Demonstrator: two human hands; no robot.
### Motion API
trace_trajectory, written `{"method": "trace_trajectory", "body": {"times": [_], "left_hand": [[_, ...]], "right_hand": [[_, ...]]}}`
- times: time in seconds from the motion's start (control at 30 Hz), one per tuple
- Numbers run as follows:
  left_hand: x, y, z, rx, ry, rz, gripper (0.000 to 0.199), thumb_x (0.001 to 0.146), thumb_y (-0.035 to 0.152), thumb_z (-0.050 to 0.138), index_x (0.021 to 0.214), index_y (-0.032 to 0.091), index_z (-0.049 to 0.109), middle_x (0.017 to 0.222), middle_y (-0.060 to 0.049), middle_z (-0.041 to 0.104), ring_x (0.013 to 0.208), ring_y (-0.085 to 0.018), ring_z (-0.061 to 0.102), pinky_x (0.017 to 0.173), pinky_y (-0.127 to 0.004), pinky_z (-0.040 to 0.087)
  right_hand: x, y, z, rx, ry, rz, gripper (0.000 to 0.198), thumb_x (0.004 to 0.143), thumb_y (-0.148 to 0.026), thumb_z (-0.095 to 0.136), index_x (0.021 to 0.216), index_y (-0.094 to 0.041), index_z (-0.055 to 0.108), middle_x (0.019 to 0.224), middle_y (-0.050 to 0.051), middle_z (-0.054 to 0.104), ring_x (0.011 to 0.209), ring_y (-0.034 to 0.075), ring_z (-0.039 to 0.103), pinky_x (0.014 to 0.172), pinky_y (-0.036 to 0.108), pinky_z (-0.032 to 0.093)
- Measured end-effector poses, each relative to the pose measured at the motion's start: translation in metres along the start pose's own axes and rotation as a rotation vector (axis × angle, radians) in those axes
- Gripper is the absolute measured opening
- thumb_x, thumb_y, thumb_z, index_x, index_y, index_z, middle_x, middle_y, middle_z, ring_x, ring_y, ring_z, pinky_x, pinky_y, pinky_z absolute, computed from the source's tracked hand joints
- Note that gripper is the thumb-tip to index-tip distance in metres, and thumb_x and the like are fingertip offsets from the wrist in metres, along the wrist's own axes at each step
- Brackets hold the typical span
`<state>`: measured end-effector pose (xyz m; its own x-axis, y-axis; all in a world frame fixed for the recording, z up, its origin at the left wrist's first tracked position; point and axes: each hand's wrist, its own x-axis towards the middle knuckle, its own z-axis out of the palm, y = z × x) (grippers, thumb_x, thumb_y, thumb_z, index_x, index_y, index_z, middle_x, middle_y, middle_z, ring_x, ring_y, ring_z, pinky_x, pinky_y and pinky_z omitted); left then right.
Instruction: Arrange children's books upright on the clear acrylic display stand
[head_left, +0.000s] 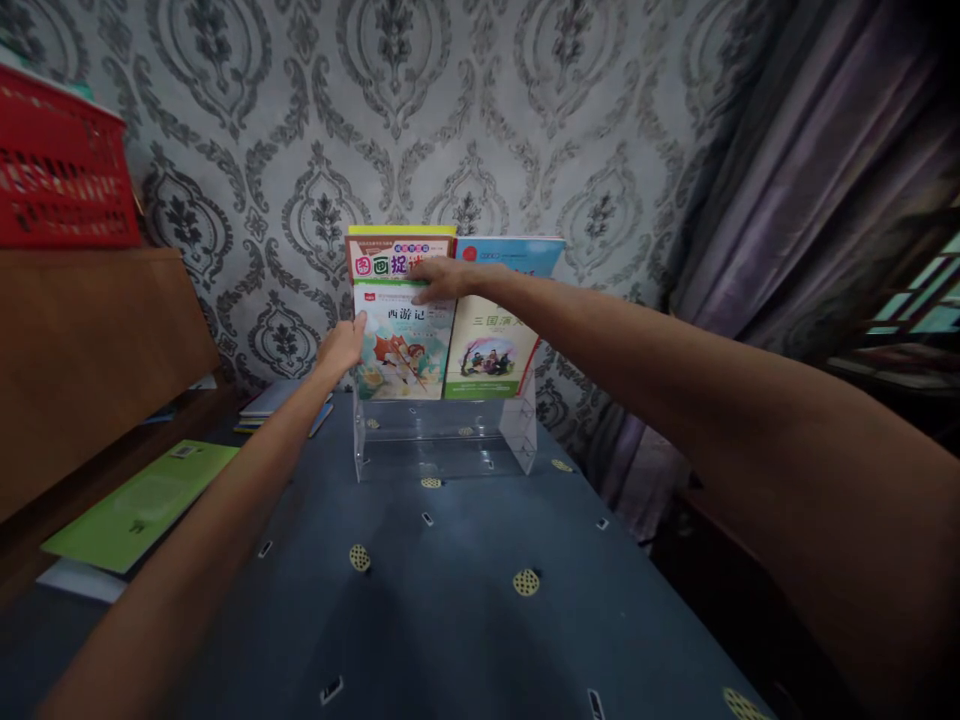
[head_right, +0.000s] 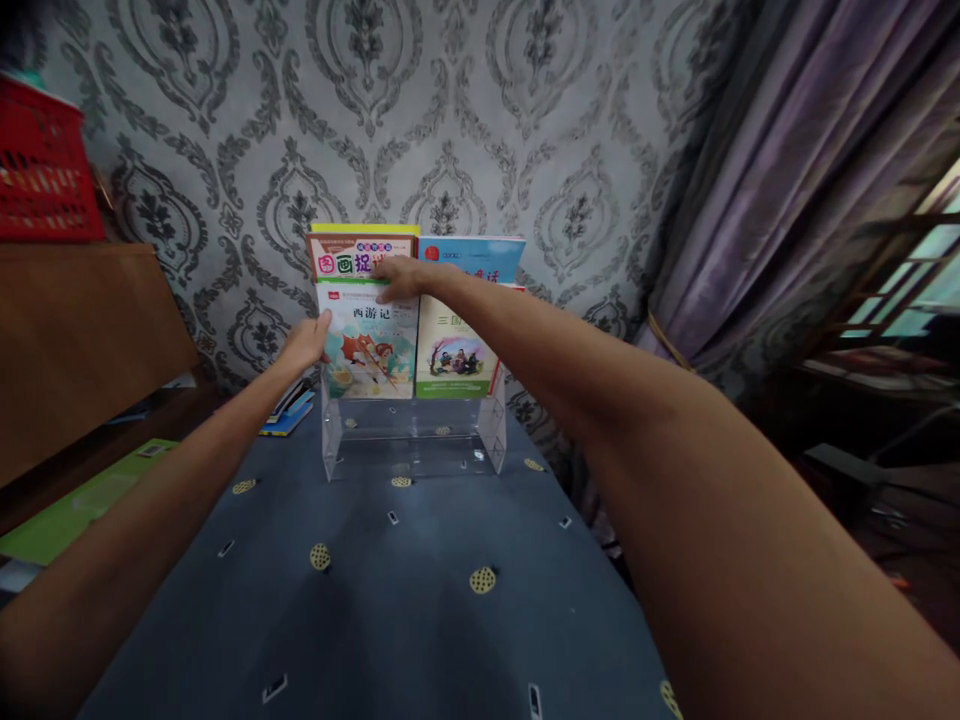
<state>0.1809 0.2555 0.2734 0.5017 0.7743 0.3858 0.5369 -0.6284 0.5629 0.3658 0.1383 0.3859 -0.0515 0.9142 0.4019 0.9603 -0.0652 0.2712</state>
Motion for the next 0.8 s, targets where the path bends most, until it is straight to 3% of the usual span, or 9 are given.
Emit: {"method": "trace_trajectory", "body": {"times": [0.1,0.3,0.47,0.67,0.8], "left_hand": [[-0.002,0.0,0.002,0.032,0.008,-0.016,0.07,0.101,0.055,0.022,0.102,0.009,0.075,0.068,-0.017,0.074,0.1,-0.035,0.072,0.089,-0.039,0.051],[-0.006,0.001,0.0,0.061,0.011,-0.024,0.071,0.101,0.056,0.023,0.097,0.01,0.076,0.071,-0.019,0.075,0.1,-0.036,0.072,0.089,-0.039,0.051],[-0.013,0.001,-0.002,0.065,0.034,0.001,0.068,0.102,0.052,0.021,0.097,0.011,0.075,0.078,-0.018,0.076,0.094,-0.033,0.073,0.083,-0.037,0.051],[-0.025,0.0,-0.004,0.093,0.16,0.068,0.038,0.096,0.039,0.047,0.119,0.015,0.062,0.109,-0.017,0.075,0.108,-0.031,0.068,0.088,-0.035,0.049],[-0.032,-0.005,-0.003,0.139,0.181,0.15,0.028,0.092,0.028,0.051,0.118,0.021,0.059,0.108,-0.011,0.074,0.103,-0.027,0.068,0.085,-0.033,0.049]], "right_hand": [[-0.002,-0.001,0.002,-0.019,-0.098,-0.034,0.041,0.093,-0.03,0.065,0.13,-0.011,0.063,0.128,0.011,0.066,0.114,0.023,0.062,0.099,0.037,0.046],[-0.014,-0.027,0.003,-0.162,-0.004,0.068,0.042,0.094,-0.036,0.064,0.127,-0.01,0.061,0.129,0.016,0.065,0.118,0.032,0.06,0.097,0.043,0.048],[-0.026,-0.055,0.002,-0.233,0.087,0.133,0.047,0.092,-0.026,0.066,0.134,-0.011,0.053,0.133,0.019,0.061,0.121,0.035,0.056,0.1,0.045,0.046],[-0.039,-0.067,0.007,-0.338,0.169,0.115,0.036,0.095,-0.016,0.053,0.131,-0.009,0.053,0.133,0.02,0.058,0.122,0.034,0.052,0.1,0.045,0.044],[-0.045,-0.07,0.016,-0.35,0.233,0.105,0.037,0.097,-0.006,0.038,0.129,-0.009,0.054,0.132,0.021,0.058,0.121,0.034,0.049,0.097,0.045,0.042]]}}
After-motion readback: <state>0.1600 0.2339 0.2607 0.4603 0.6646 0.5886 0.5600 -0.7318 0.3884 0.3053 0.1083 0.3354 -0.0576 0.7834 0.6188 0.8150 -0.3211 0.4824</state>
